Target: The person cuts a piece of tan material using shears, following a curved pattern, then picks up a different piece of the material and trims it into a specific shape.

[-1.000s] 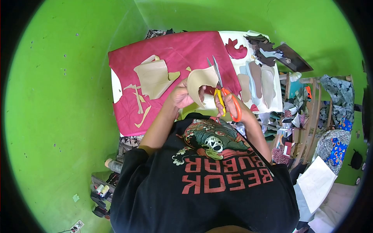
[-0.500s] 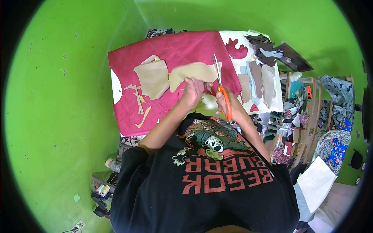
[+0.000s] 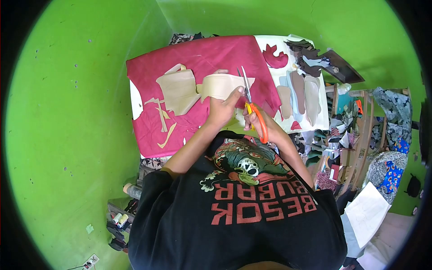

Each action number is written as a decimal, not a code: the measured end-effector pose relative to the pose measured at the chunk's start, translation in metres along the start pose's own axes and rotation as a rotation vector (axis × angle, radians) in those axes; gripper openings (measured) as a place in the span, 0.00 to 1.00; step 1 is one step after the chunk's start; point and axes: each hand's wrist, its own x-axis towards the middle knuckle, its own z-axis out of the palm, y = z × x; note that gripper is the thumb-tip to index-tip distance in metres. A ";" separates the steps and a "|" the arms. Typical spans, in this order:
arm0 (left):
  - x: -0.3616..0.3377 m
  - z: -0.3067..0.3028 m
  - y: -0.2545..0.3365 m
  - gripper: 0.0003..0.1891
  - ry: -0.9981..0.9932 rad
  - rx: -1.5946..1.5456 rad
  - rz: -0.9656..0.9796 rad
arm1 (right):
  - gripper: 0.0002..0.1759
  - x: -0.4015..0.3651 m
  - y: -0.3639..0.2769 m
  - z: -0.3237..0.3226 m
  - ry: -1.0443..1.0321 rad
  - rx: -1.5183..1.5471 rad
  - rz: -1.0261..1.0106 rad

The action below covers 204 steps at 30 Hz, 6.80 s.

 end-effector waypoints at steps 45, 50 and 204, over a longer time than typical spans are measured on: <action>-0.017 0.019 0.028 0.29 0.025 0.103 0.087 | 0.53 -0.013 0.007 -0.001 0.004 -0.103 -0.134; -0.015 0.017 0.026 0.29 -0.019 0.142 0.071 | 0.53 -0.013 0.007 0.001 0.043 -0.087 -0.112; 0.030 0.055 -0.004 0.29 -0.034 0.210 -0.021 | 0.42 0.008 0.030 -0.064 0.099 0.086 -0.129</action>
